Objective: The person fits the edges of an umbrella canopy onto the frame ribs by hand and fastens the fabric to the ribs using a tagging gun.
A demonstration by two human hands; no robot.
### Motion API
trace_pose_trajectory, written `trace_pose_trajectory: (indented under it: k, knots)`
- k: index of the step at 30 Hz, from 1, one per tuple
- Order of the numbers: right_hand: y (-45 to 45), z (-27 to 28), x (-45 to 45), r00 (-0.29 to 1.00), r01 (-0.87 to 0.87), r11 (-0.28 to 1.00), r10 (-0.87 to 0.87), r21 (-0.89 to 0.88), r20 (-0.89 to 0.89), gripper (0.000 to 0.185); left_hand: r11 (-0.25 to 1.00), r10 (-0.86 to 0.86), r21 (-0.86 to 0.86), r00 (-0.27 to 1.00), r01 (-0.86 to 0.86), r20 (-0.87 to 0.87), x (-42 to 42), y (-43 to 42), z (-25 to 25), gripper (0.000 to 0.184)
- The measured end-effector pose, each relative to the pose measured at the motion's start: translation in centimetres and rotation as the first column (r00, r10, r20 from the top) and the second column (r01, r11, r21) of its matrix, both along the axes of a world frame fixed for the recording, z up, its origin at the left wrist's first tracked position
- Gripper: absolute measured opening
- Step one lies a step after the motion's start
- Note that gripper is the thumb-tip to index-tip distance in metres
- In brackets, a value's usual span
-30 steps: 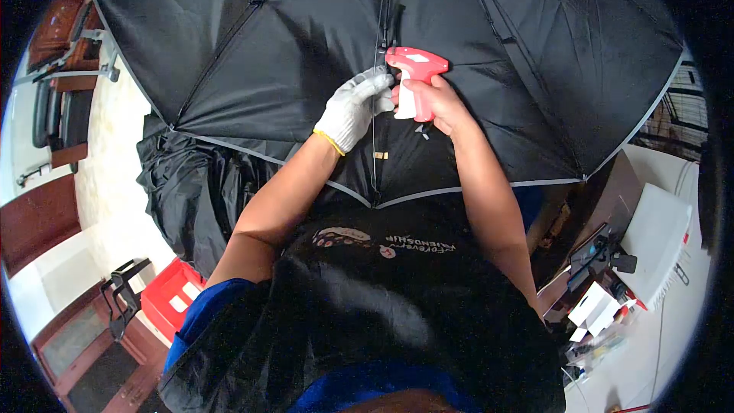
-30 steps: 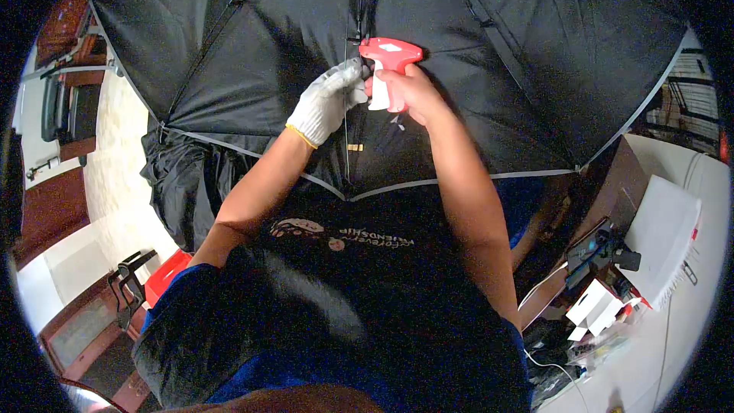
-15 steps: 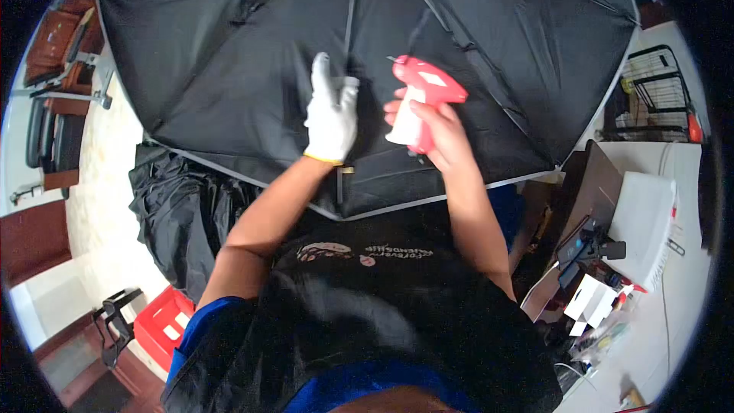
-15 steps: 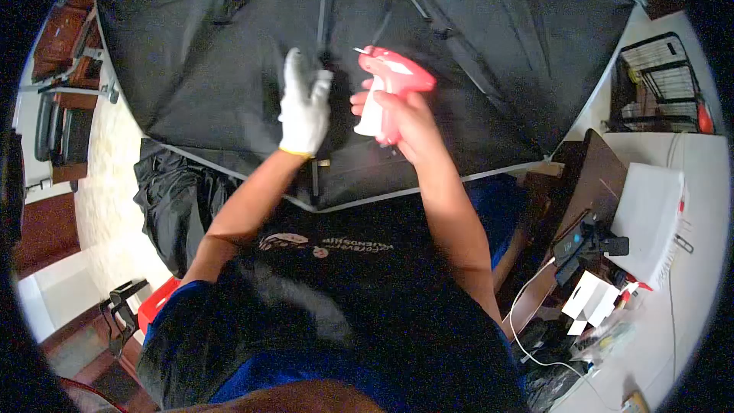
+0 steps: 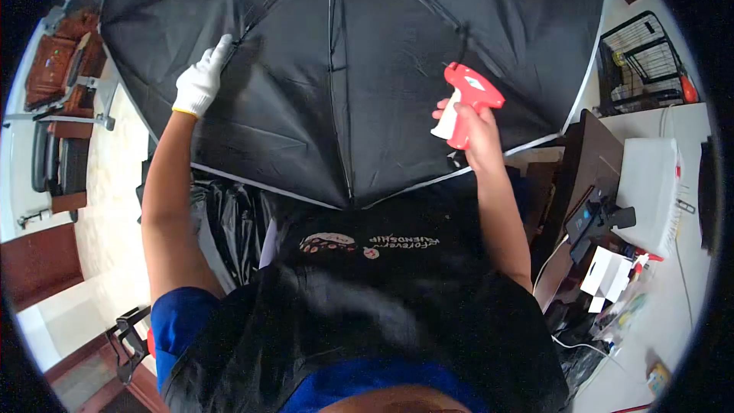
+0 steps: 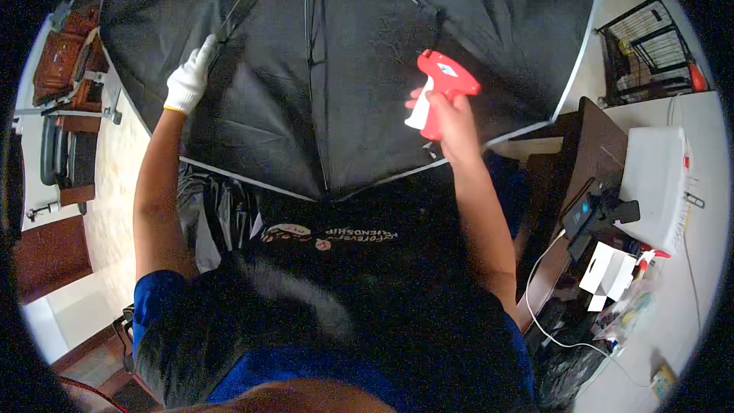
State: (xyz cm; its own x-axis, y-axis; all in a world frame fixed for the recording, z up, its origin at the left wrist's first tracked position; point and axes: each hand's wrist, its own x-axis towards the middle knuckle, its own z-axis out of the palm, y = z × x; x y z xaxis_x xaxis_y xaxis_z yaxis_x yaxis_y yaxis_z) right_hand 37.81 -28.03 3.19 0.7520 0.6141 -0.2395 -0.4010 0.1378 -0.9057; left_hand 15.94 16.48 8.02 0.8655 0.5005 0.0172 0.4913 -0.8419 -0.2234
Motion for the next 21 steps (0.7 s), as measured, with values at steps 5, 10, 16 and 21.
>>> trace_pose_trajectory:
  k: [5, 10, 16, 21]
  knots:
    - [2.6, 0.6, 0.8, 0.995, -0.102, 0.994, 0.102, 0.027, -0.011, 0.031, 0.865, -0.452, 0.368, 0.849, 0.342, 0.275, 1.6, -0.3, -0.2, 0.050]
    - [8.7, 2.7, 4.2, 0.924, -0.315, 0.931, 0.345, -0.184, 0.163, 0.032, 0.972, 0.011, -0.227, 0.952, 0.062, 0.307, 6.4, -14.9, 2.3, 0.066]
    - [12.7, -3.3, 3.4, 0.896, -0.438, 0.899, 0.437, 0.002, -0.077, 0.036, 0.333, 0.574, -0.943, 0.790, 0.012, 0.213, 8.6, -20.2, -7.8, 0.051]
    - [12.2, -6.2, 0.4, 0.948, -0.312, 0.947, 0.305, -0.074, -0.088, 0.031, -0.022, 0.751, -0.994, 0.658, 0.105, 0.053, 8.9, -20.4, -7.8, 0.041]
